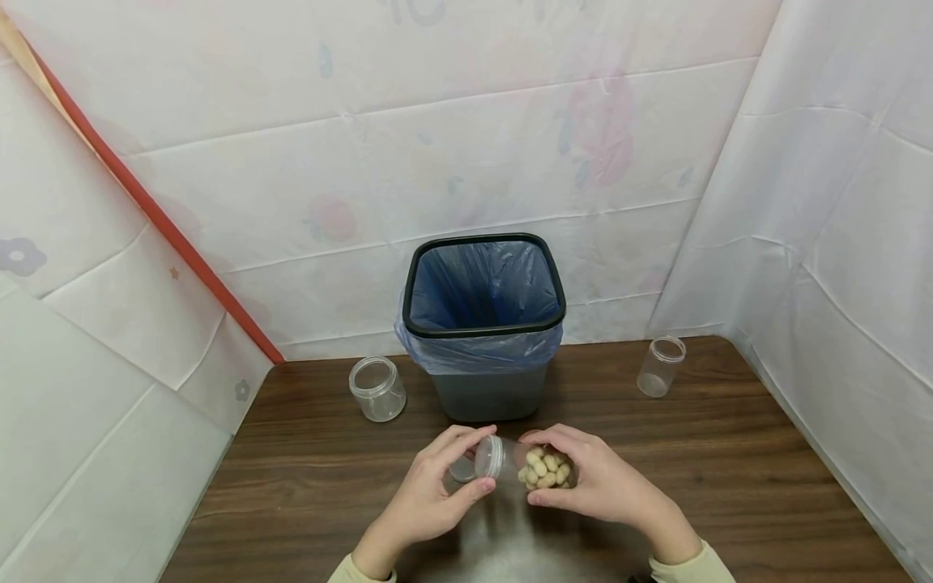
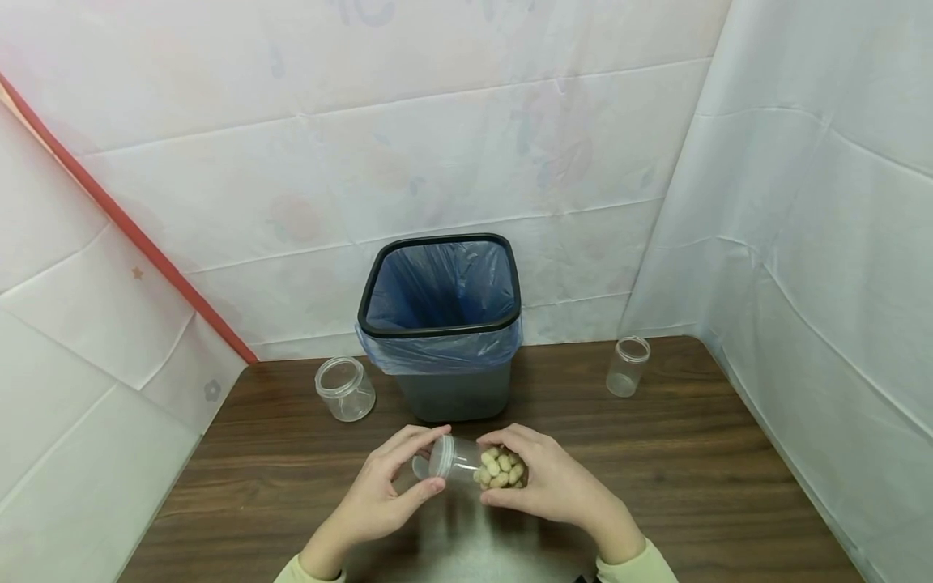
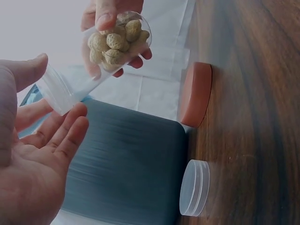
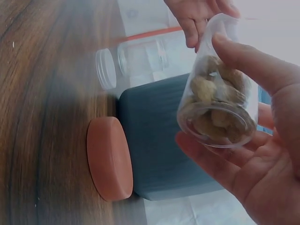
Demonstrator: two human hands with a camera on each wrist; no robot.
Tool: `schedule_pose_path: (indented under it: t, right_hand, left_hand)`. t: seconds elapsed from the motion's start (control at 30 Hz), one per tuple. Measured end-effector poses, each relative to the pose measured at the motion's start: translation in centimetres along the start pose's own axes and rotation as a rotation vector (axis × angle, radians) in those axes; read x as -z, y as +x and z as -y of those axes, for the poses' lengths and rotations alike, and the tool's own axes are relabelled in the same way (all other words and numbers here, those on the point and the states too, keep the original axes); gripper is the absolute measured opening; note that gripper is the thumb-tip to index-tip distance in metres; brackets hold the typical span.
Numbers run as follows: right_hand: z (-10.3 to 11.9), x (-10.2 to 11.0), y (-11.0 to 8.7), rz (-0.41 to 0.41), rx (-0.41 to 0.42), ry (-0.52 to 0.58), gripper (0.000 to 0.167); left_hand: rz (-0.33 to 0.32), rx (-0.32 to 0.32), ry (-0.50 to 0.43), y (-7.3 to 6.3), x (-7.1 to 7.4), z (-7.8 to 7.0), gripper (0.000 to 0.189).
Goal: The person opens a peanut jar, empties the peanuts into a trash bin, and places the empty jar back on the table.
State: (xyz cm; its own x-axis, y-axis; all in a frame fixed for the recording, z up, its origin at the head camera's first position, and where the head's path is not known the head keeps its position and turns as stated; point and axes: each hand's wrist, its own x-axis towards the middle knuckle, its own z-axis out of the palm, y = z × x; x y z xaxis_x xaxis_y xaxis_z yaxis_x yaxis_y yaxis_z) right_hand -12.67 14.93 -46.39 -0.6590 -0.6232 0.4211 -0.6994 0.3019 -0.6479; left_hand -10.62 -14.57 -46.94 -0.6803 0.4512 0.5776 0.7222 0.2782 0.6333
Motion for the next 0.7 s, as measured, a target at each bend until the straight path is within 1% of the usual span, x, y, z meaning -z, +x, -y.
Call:
schedule_pose_path:
  t: [0.1, 0.23, 0.47, 0.7]
  right_hand:
    - [0.10, -0.20, 0.16, -0.027, 0.019, -0.015, 0.059]
    - [0.11, -0.41, 0.22, -0.039, 0.014, -0.033, 0.060]
    - [0.23, -0.49, 0.17, -0.042, -0.013, -0.043, 0.063]
    - [0.38, -0.50, 0.14, -0.048, -0.007, -0.073, 0.064]
  left_hand:
    - [-0.020, -0.018, -0.004, 0.02, 0.08, 0.15, 0.060]
    - [-0.028, -0.041, -0.003, 0.05, 0.10, 0.36, 0.059]
    - [-0.032, -0.033, 0.003, 0.04, 0.05, 0.42, 0.060]
    - [-0.056, -0.035, 0.012, 0.07, -0.01, 0.27, 0.060]
